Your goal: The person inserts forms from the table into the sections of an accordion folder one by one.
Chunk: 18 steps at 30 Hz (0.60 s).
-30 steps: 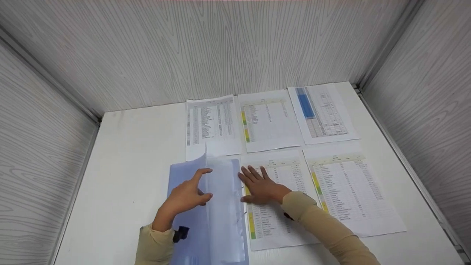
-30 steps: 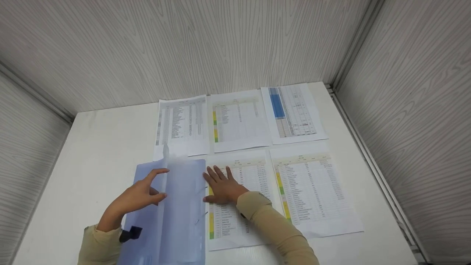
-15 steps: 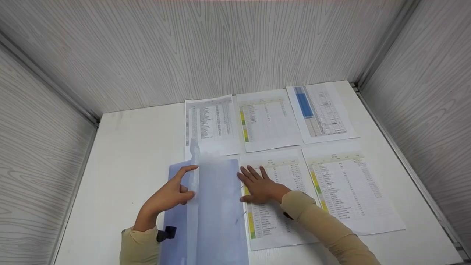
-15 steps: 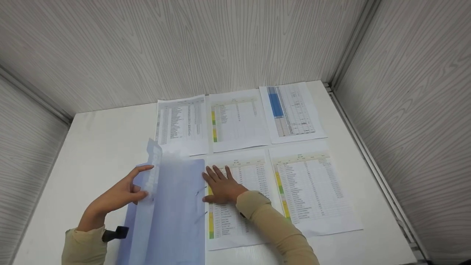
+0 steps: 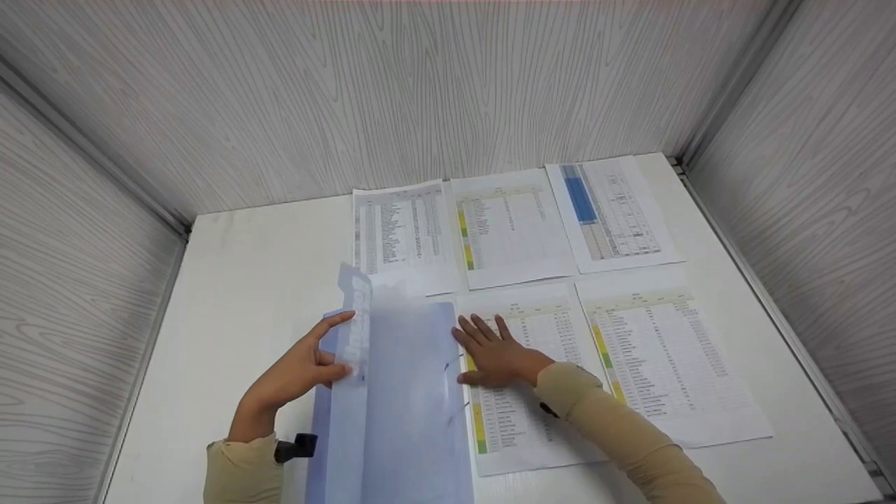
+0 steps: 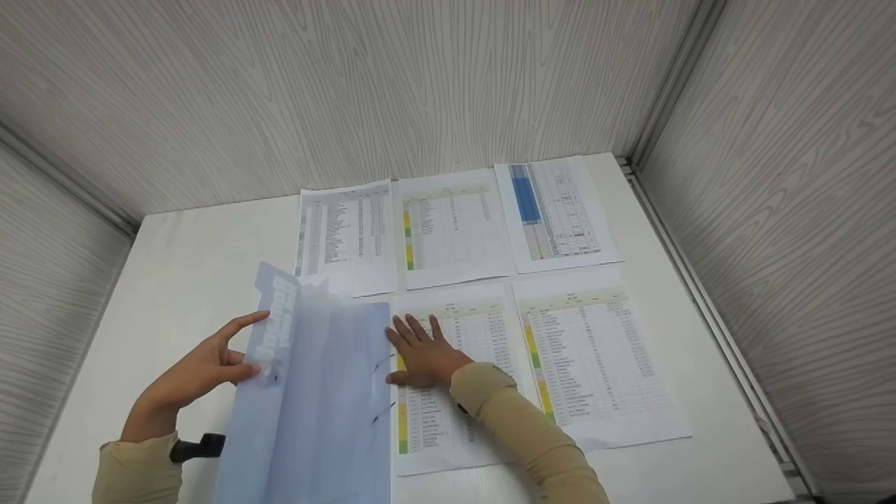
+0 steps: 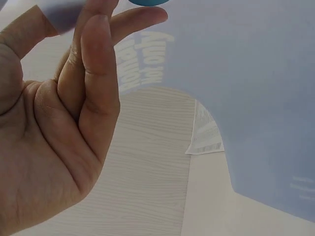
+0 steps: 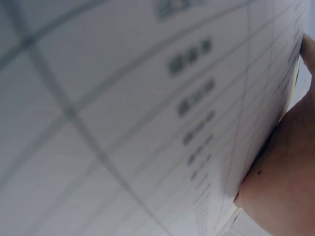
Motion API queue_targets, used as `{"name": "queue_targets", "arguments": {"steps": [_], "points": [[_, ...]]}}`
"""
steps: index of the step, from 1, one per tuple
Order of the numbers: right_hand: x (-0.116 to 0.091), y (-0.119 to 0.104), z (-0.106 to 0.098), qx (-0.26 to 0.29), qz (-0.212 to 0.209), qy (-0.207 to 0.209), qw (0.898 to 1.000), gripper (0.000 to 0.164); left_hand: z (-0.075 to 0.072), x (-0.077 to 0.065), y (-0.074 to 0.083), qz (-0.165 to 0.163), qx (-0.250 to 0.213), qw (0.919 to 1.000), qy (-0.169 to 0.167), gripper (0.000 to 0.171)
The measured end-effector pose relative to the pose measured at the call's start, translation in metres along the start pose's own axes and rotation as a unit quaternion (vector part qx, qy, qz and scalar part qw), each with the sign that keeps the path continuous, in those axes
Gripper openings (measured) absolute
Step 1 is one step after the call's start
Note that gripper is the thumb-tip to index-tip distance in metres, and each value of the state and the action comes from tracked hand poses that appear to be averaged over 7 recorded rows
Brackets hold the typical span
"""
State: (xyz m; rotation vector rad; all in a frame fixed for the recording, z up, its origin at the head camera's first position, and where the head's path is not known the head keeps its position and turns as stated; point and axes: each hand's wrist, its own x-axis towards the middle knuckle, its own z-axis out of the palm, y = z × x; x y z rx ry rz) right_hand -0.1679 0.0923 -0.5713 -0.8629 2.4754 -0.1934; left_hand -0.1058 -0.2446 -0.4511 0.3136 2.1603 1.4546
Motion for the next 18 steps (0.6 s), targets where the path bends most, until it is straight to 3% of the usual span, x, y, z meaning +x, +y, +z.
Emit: {"name": "queue_targets", "arguments": {"steps": [9, 18], "points": [[0.001, 0.0, 0.001, -0.001, 0.005, -0.002, 1.0, 0.092, -0.01, -0.006, -0.009, 0.022, 0.0, 0.9997, 0.002, 0.079], [0.001, -0.002, -0.003, -0.01, 0.014, -0.001, 1.0, 0.092, -0.019, -0.007, -0.023, 0.024, -0.06, 0.9979, -0.008, 0.084]]}}
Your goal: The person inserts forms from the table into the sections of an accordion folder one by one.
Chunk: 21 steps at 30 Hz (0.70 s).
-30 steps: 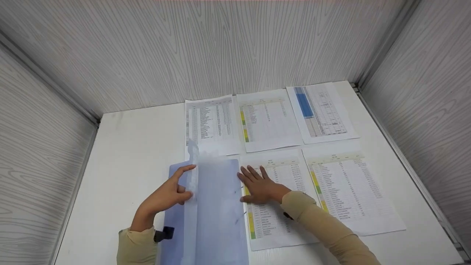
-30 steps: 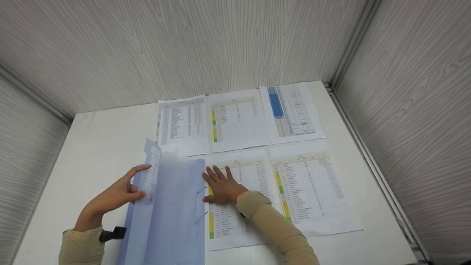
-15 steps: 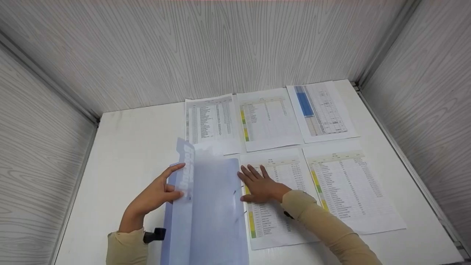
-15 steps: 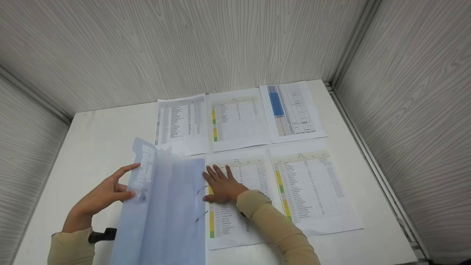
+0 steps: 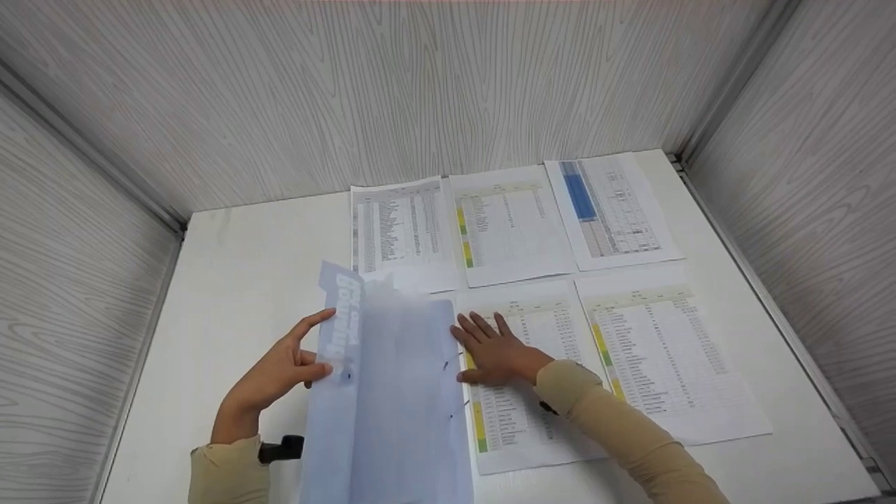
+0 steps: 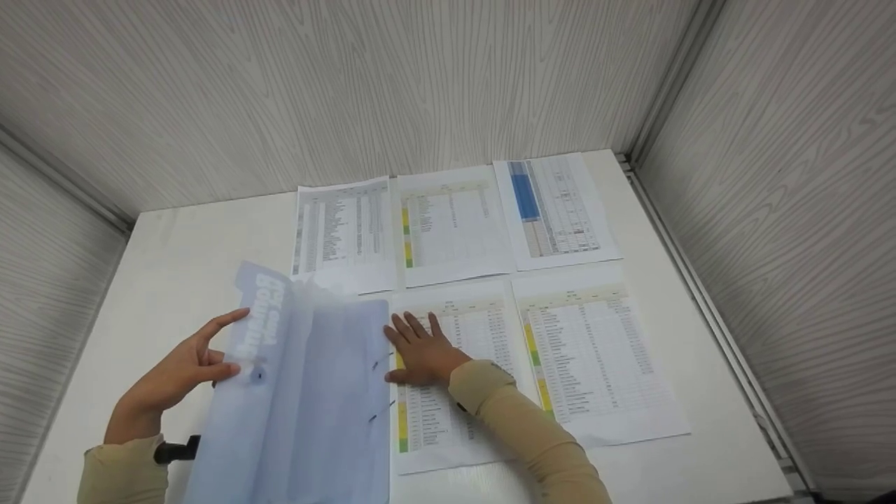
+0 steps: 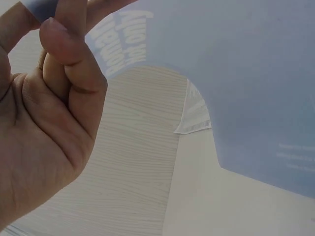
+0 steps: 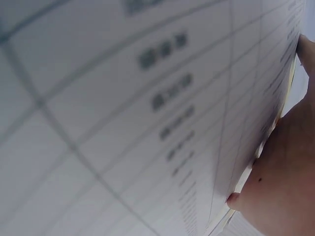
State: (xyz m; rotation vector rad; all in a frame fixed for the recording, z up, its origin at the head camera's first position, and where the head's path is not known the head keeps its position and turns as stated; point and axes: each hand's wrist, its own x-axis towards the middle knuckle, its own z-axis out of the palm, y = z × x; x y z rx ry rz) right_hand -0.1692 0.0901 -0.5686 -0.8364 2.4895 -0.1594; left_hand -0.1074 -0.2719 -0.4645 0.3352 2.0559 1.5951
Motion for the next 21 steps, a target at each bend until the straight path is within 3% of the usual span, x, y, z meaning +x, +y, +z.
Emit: {"name": "queue_targets", "arguments": {"steps": [12, 21], "points": [[-0.001, -0.006, 0.0, 0.009, 0.026, 0.012, 1.0, 0.093, 0.007, 0.01, -0.014, 0.035, -0.039, 0.9986, 0.0, 0.082], [0.0, -0.014, -0.001, -0.009, 0.004, 0.044, 0.999, 0.084, 0.012, 0.014, -0.017, 0.034, -0.029, 0.9987, 0.023, 0.084]]}}
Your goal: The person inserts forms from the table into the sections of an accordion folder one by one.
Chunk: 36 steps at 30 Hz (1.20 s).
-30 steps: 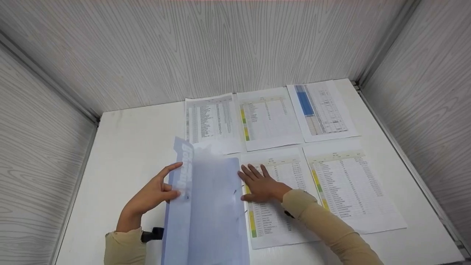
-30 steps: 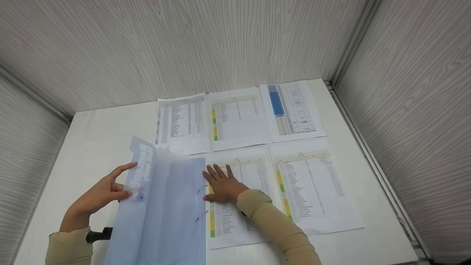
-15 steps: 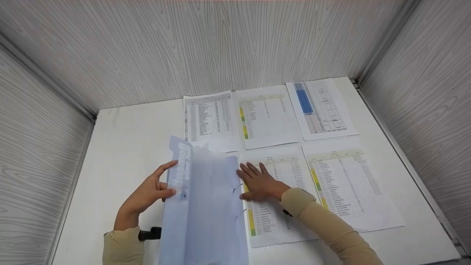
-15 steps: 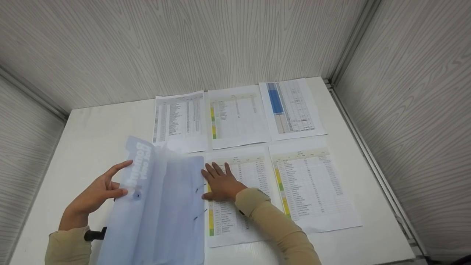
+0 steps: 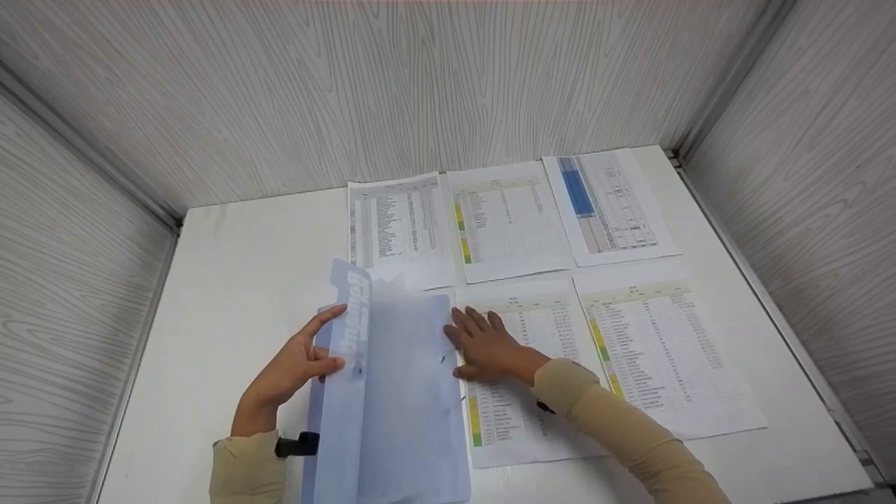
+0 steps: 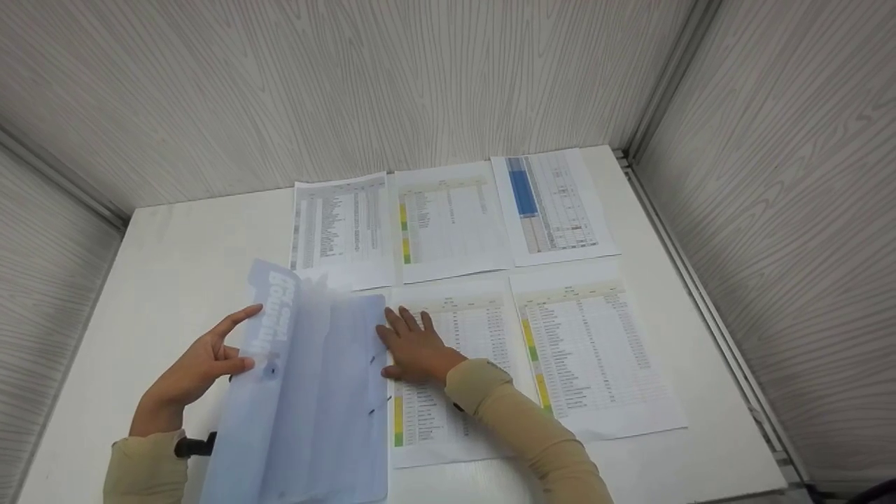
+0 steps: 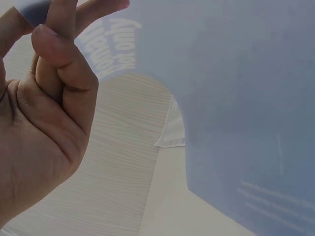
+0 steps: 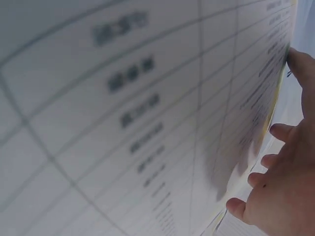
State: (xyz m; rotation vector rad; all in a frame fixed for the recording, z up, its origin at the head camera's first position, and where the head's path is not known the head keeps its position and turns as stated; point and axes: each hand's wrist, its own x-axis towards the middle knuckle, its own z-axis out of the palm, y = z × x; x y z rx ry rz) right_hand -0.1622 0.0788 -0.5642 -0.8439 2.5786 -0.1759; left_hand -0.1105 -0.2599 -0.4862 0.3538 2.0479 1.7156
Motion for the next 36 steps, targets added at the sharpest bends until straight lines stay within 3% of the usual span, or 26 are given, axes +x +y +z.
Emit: {"name": "queue_targets", "arguments": {"steps": [9, 16, 22, 36], "points": [[-0.01, 0.013, -0.015, 0.039, -0.041, 0.073, 0.996, 0.074, 0.002, 0.002, -0.004, -0.006, -0.002, 1.0, 0.003, 0.085], [-0.024, 0.046, -0.027, 0.085, -0.015, 0.072, 0.994, 0.076, 0.001, 0.0, -0.003, -0.013, -0.008, 0.9999, 0.004, 0.086], [-0.036, 0.075, -0.035, 0.092, 0.011, 0.083, 0.992, 0.082, 0.001, 0.0, -0.002, -0.007, -0.01, 0.9999, 0.002, 0.085], [-0.057, 0.139, -0.03, 0.151, 0.041, 0.125, 0.98, 0.08, -0.001, 0.001, -0.001, 0.011, -0.019, 0.9997, -0.007, 0.086]]}}
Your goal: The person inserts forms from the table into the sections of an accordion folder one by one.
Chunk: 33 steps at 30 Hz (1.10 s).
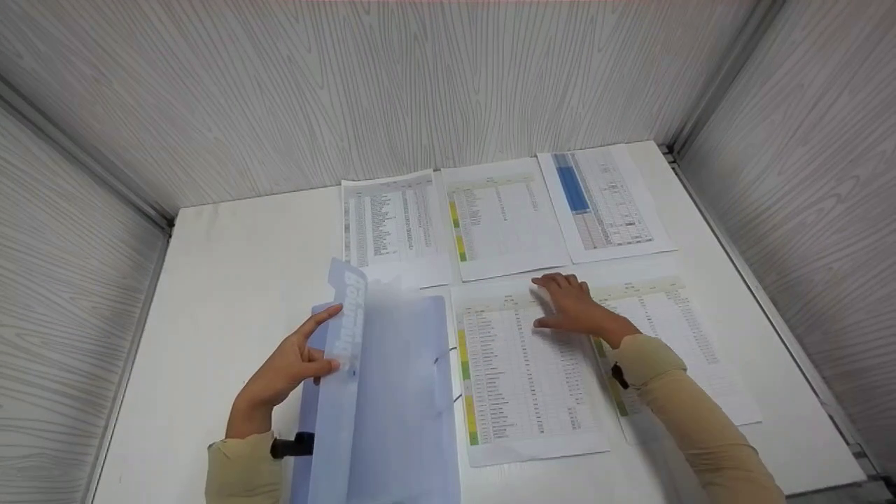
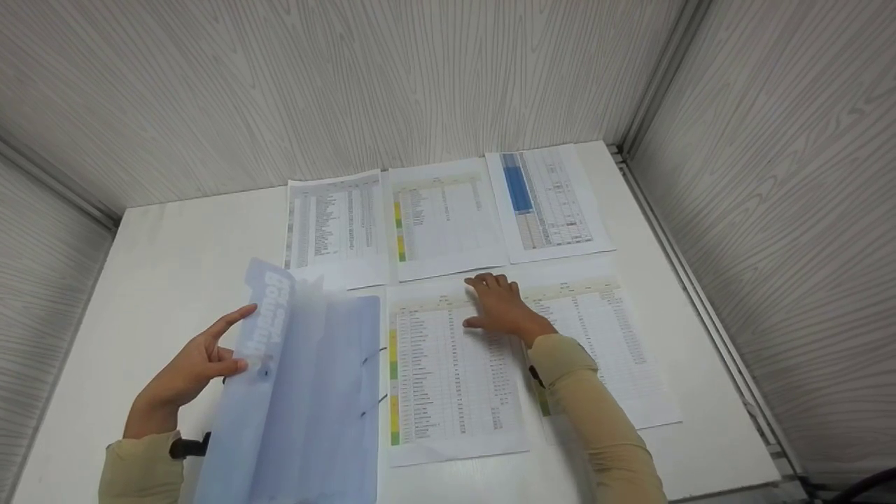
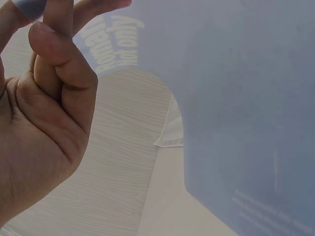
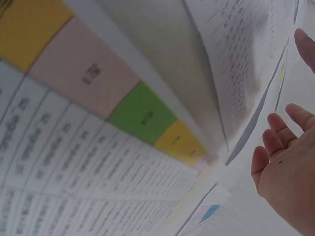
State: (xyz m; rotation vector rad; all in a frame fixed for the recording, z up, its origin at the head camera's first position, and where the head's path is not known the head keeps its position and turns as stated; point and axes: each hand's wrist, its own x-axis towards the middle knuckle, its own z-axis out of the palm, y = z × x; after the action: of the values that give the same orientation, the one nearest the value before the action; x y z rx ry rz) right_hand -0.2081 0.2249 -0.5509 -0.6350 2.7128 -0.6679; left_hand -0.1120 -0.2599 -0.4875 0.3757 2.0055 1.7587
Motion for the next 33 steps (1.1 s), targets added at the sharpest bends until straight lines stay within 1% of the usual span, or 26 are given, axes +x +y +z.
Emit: {"name": "queue_targets", "arguments": {"steps": [4, 10, 14, 18, 22, 26, 33], "points": [[-0.003, 0.01, -0.007, 0.008, 0.027, 0.002, 1.0, 0.078, 0.0, 0.0, 0.001, -0.001, 0.0, 1.0, 0.0, 0.085], [-0.004, 0.023, -0.011, -0.013, 0.054, 0.0, 0.998, 0.08, 0.0, 0.001, 0.003, -0.008, 0.013, 0.9999, 0.001, 0.085], [-0.003, 0.028, -0.011, -0.017, 0.067, -0.009, 0.998, 0.083, 0.001, 0.0, 0.003, -0.013, 0.023, 0.9996, 0.005, 0.085], [-0.003, 0.029, -0.009, -0.014, 0.078, -0.019, 0.997, 0.084, 0.002, -0.001, 0.003, -0.009, 0.026, 0.9996, 0.005, 0.084], [-0.002, 0.027, -0.005, -0.022, 0.079, -0.027, 0.996, 0.083, 0.001, -0.002, 0.002, -0.003, 0.025, 0.9997, 0.0, 0.083], [-0.002, 0.024, -0.006, -0.035, 0.072, -0.03, 0.996, 0.081, 0.002, -0.002, 0.002, -0.002, 0.025, 0.9997, 0.0, 0.084], [-0.002, 0.026, -0.008, -0.03, 0.052, -0.035, 0.998, 0.08, 0.001, 0.0, 0.002, -0.005, 0.021, 0.9998, 0.001, 0.084]]}}
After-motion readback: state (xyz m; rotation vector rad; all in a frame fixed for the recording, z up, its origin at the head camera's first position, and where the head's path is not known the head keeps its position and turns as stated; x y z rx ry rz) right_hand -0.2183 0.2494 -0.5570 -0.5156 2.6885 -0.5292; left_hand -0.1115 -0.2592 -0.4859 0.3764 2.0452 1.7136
